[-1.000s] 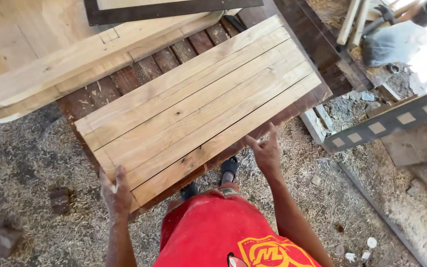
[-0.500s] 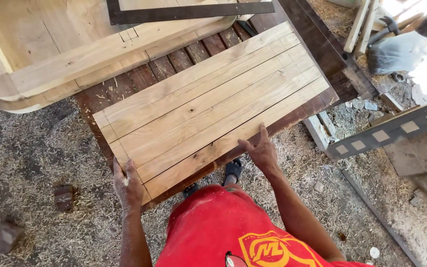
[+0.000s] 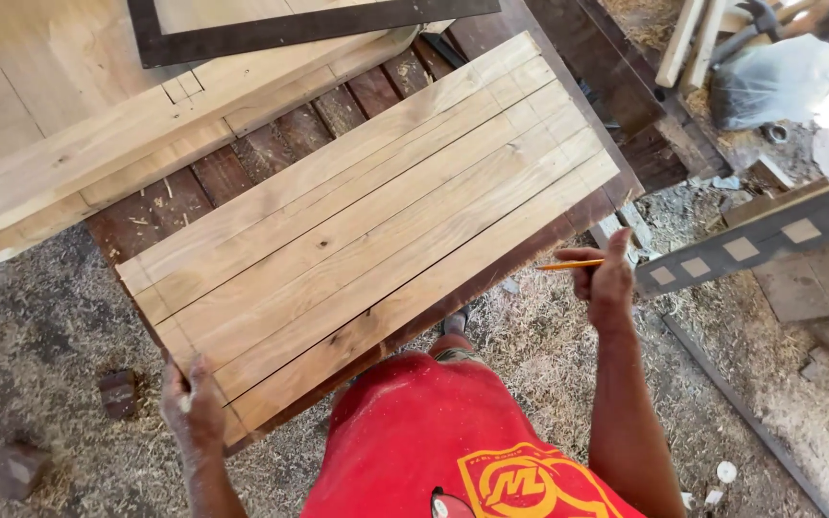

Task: Measuring and marking wooden planks using a square and pencil for a furniture project.

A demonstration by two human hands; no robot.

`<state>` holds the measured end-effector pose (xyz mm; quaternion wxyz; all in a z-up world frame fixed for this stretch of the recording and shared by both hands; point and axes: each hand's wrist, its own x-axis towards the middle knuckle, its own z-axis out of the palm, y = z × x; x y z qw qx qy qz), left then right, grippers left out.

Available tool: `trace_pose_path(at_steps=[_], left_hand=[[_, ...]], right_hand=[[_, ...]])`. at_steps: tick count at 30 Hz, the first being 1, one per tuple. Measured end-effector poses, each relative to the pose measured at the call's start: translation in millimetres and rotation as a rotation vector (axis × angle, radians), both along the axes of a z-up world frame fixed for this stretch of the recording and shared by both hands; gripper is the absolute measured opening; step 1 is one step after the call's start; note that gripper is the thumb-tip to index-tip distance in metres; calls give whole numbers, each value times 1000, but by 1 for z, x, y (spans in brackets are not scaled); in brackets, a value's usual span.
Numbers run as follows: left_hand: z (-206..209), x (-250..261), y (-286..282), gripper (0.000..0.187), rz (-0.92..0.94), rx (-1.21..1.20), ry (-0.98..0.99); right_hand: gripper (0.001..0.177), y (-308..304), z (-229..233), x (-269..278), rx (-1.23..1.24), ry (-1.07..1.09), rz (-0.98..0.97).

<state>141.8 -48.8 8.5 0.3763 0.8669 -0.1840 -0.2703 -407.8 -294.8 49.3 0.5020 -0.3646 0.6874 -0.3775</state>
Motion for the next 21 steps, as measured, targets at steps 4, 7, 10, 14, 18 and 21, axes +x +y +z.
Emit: trace_pose_path(at_steps=[4, 7, 10, 14, 18, 21], left_hand=[[20, 3, -14, 43, 6, 76, -23], [19, -13, -35, 53, 142, 99, -163], [15, -27, -50, 59, 227, 183, -265], [8, -34, -60, 72, 361, 295, -418], [-8, -26, -52, 55, 305, 328, -596], [-7, -29, -55, 54, 297, 385, -633]], right_hand=[[90, -55, 11, -27, -70, -87, 24], [64, -101, 28, -28, -148, -273, -34], [34, -148, 17, -37, -207, -383, -21], [23, -197, 18, -32, -258, -460, 45], [17, -238, 8, -41, -290, -494, 91], [15, -262, 8, -41, -274, -457, 122]])
